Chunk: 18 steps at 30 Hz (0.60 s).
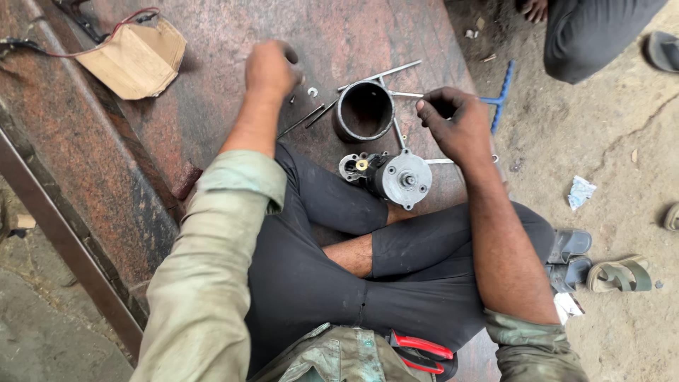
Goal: The person sits on a stone step repairing a small motor assembly. They use pliers to work on the motor's end cap, fit the cap onto the motor body, thread small screws by hand, and tighten the screws using a T-handle wrench and a long bar, turning the assembly as they work.
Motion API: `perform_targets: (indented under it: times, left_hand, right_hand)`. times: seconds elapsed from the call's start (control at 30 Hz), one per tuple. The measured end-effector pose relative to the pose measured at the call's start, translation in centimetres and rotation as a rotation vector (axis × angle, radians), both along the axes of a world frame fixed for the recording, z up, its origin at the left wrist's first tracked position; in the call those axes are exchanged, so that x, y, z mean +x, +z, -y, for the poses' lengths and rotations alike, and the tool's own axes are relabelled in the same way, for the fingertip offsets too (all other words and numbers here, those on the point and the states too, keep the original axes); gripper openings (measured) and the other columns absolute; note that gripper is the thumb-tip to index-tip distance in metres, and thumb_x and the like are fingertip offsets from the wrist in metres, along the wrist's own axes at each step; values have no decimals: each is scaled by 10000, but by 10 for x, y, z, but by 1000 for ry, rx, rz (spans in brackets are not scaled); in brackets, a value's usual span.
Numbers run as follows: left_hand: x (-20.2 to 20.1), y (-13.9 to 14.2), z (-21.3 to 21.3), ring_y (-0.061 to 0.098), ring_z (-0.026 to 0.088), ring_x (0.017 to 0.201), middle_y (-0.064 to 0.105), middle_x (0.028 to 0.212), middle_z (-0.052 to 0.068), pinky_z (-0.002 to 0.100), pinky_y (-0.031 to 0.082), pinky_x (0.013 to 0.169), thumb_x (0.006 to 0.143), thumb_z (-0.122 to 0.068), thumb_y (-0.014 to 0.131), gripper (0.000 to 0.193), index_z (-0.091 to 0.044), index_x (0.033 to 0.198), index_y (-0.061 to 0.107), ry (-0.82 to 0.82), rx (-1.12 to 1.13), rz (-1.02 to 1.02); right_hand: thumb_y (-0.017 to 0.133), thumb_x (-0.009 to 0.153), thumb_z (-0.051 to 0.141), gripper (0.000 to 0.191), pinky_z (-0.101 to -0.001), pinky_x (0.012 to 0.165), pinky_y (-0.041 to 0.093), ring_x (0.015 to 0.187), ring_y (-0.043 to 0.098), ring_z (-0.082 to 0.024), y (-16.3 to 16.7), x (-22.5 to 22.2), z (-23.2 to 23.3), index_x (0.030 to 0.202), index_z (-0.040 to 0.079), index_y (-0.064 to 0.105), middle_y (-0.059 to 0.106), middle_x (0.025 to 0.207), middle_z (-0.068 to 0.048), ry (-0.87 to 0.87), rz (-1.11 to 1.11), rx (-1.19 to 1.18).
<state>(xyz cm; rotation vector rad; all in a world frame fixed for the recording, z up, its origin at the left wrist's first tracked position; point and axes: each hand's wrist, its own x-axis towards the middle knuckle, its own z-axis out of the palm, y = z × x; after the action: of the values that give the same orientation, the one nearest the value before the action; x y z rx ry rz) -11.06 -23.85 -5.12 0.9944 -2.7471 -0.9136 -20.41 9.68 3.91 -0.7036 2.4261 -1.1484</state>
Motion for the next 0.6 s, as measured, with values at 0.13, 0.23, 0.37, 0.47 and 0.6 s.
perform_targets:
  times: [0.13,0.23,0.37,0.47,0.6]
  left_hand:
    - [-25,-19,-16,723,433,939,741,977,243,530,582,809,885,-54,675,144,-66,941,808,18,-181,82]
    - [-27,-25,-22,726,445,924,737,972,263,539,591,770,896,-43,592,207,-34,939,794,51,-265,63]
    - [-15,-18,-24,728,438,858,728,905,266,508,592,767,824,-35,675,152,-36,901,805,82,-179,-52]
    - [-10,-5,-22,741,371,784,745,825,212,449,592,758,738,-78,784,120,-63,852,820,98,-36,-173]
    - [-5,-6,-13,772,216,702,779,788,98,366,630,678,798,-124,799,74,-80,859,800,191,377,-266]
  right_hand:
    - [748,1017,165,181,-261,696,561,762,708,-107,-4,-1,-14,1026,-14,723,746,856,-58,-32,27,-110]
    - [747,1021,175,191,-251,674,562,759,707,-97,3,5,-21,1041,-13,723,739,864,-50,-56,12,-172]
    - [741,1027,190,204,-242,642,555,764,716,-91,16,16,-27,1061,-10,718,739,865,-42,-53,-5,-170]
    - [743,1034,198,210,-241,643,554,765,711,-92,22,20,-28,1069,-7,720,739,866,-42,-41,7,-163]
    - [745,1037,197,209,-240,650,556,774,712,-91,22,20,-25,1071,-7,721,742,872,-41,-32,18,-154]
